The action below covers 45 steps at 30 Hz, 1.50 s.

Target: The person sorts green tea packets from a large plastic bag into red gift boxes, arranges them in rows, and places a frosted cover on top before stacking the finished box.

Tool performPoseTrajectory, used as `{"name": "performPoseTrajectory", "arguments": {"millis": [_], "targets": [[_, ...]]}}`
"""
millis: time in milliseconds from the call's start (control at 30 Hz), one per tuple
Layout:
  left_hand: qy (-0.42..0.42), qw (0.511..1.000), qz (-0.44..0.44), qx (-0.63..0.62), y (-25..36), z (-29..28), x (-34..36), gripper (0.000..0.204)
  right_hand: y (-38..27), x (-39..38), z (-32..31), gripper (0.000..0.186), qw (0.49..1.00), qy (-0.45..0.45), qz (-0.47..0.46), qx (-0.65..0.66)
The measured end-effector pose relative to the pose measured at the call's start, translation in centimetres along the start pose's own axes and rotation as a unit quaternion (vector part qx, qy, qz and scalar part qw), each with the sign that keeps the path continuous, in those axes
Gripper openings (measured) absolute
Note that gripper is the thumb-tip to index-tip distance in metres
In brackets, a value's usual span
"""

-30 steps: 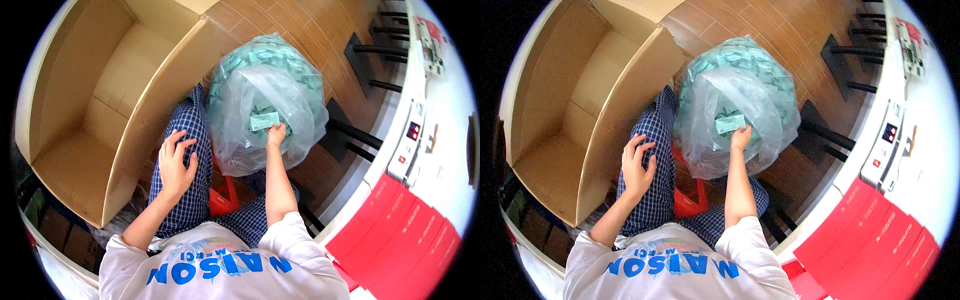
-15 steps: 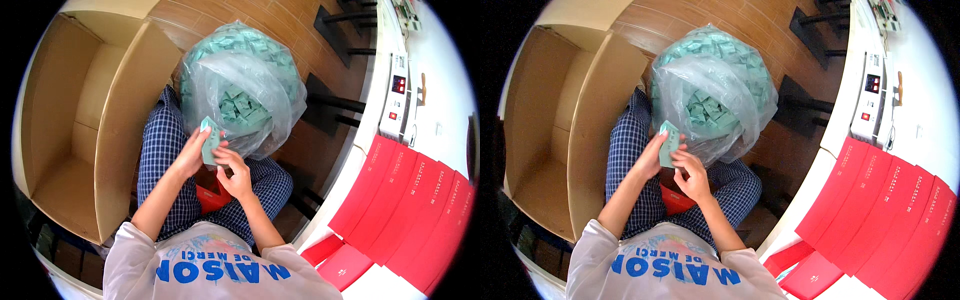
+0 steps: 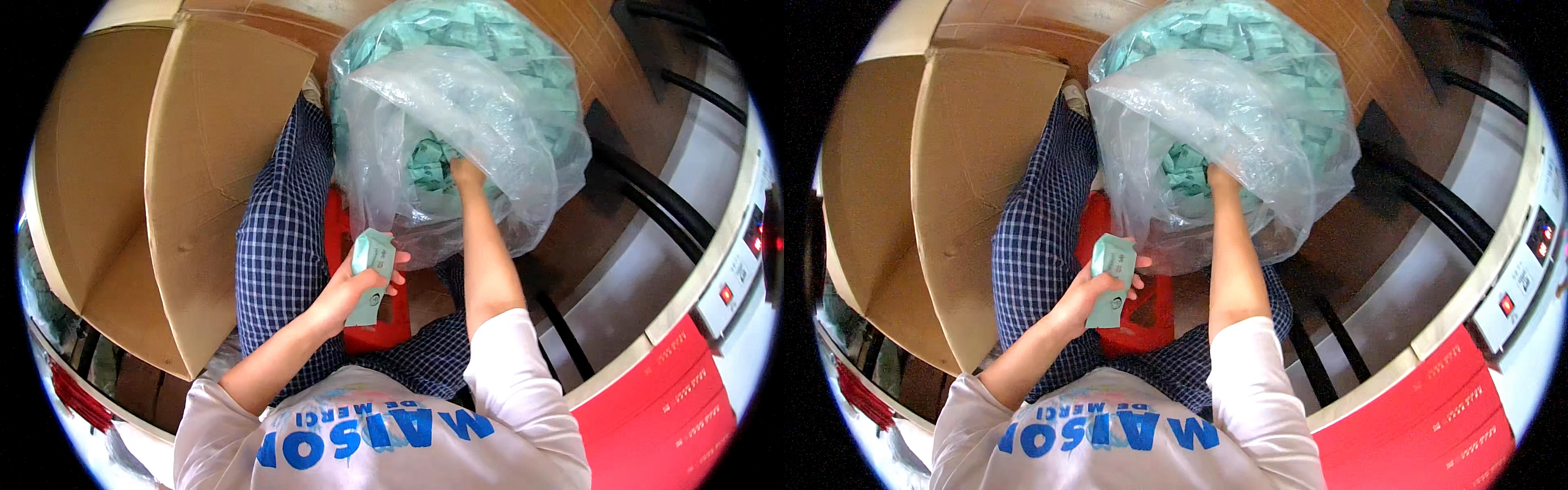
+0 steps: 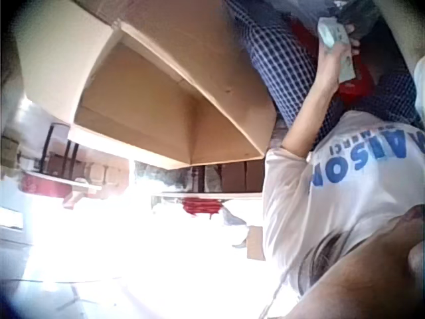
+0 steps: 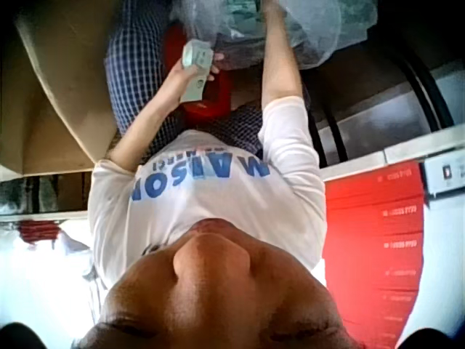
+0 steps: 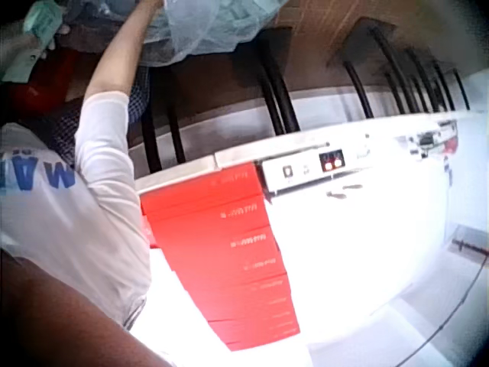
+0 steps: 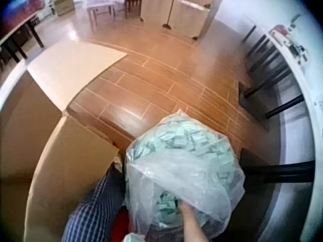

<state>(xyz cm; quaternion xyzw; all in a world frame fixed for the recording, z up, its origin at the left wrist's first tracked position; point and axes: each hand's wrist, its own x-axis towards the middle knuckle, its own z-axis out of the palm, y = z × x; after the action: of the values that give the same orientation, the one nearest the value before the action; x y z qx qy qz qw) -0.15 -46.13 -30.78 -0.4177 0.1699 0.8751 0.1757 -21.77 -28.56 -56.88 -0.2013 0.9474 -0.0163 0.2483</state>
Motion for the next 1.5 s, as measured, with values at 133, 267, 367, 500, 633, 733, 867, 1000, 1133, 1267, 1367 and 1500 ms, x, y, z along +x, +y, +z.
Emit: {"name": "performPoseTrajectory", "arguments": {"millis": [133,267,367,500,633,733,867,1000,1133,1267,1367,1500], "targets": [[-0.019,0.996,-0.007,-0.087,0.9,1.3,0.2,0.050,-0.4,0.3,0.6,0.067,1.000,-0.002,-0.022,-0.015],[-0.020,0.998,-0.045,-0.024,0.8,1.8,0.2,0.053,-0.1,-2.4,-0.1,0.061,0.998,-0.049,0.021,-0.022],[0.003,1.000,-0.002,-0.002,0.4,1.7,0.3,0.047,-1.6,-5.6,-3.7,0.046,0.986,-0.077,0.085,0.121],[0.075,0.995,0.022,0.059,-0.7,1.5,-0.2,0.048,-3.8,-12.9,-9.8,0.032,0.960,0.101,-0.026,0.260],[0.093,0.984,0.094,0.116,-2.1,1.9,-0.7,0.041,-6.9,-22.0,-18.9,0.037,0.921,0.155,-0.087,0.348],[0.131,0.882,0.236,0.387,-4.5,2.0,-0.8,0.041,-8.4,-28.1,-23.1,0.038,0.901,0.136,-0.089,0.403],[0.003,0.927,0.186,0.326,-7.4,4.8,-3.8,0.058,-9.0,-35.5,-22.6,0.055,0.946,0.166,-0.238,0.144],[-0.116,0.975,-0.054,0.184,-9.3,10.2,-9.4,0.071,-9.2,-42.8,-23.4,0.056,0.929,0.243,-0.183,0.209],[-0.138,0.961,-0.043,0.237,-15.2,12.8,-13.5,0.060,-9.0,-50.2,-24.2,0.042,0.838,0.375,-0.091,0.385],[-0.189,0.931,-0.009,0.311,-20.0,16.1,-16.1,0.048,-7.9,-56.3,-26.3,0.032,0.674,0.513,-0.025,0.531],[-0.259,0.906,-0.065,0.329,-21.5,19.9,-19.5,0.048,-5.3,-60.4,-31.0,0.044,0.694,0.531,0.044,0.485],[-0.324,0.846,-0.094,0.413,-23.5,22.2,-22.6,0.042,-1.6,-64.5,-33.2,0.033,0.774,0.522,0.009,0.359]]}}
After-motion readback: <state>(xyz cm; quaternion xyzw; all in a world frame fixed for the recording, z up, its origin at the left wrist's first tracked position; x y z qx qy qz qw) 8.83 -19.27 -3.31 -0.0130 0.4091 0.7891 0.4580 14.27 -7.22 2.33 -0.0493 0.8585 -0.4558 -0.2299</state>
